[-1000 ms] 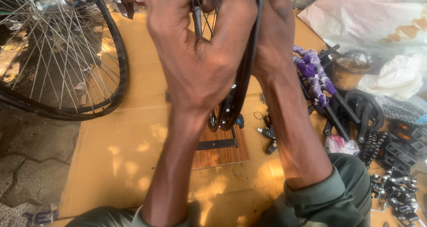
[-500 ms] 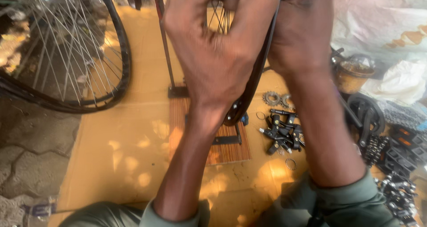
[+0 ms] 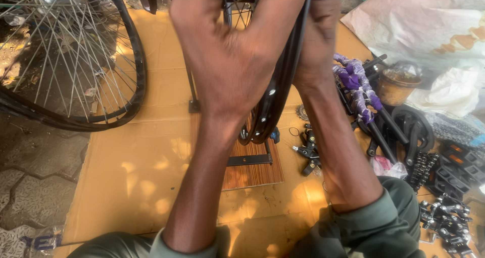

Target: The person sits on the floor and repeatedly rubs a small metal ring against the rim of a bicycle wheel mounted on a truing stand. They rotate the wheel by hand between rubs to work on different sections of the rim.

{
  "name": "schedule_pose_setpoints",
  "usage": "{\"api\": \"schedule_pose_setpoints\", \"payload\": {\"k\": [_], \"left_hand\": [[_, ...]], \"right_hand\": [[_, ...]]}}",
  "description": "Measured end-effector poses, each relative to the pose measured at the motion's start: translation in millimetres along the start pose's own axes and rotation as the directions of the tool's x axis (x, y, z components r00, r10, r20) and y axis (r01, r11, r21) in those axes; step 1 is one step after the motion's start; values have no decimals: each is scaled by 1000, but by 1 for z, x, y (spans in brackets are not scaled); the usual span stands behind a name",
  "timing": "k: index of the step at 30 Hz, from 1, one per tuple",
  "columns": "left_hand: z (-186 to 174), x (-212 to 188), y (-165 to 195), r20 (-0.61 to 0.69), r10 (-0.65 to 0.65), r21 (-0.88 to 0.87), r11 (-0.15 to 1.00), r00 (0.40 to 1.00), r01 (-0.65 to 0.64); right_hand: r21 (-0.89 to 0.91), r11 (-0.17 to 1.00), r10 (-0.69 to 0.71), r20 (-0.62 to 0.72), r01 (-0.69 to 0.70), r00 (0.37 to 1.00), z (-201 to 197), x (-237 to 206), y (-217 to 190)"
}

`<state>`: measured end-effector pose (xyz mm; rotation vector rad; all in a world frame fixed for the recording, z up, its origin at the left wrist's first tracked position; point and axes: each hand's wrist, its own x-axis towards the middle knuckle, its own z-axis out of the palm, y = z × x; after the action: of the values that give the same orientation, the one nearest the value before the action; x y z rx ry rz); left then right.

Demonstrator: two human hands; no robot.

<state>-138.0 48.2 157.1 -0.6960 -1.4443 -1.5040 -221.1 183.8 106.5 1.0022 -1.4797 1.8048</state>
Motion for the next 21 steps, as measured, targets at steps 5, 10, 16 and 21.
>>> {"api": "schedule_pose_setpoints", "payload": {"k": [5,10,16,21], "left_hand": [[4,13,-4,-17,-132,68,989,991,133],[-3,-2,29,55,51,260,963,997,-63],[9,0,15,-7,42,192,981,999,-39],[8,-4,15,-72,19,72,997,997,-14]], "right_hand": [[138,990,54,-196,-27,979,1,-12,-9],[-222,971,-100,-56,85,993,10,-14,-24],[-91,995,34,-2,-34,999,4,17,-9],[14,993,119,15,-120,993,3,19,-8]]}}
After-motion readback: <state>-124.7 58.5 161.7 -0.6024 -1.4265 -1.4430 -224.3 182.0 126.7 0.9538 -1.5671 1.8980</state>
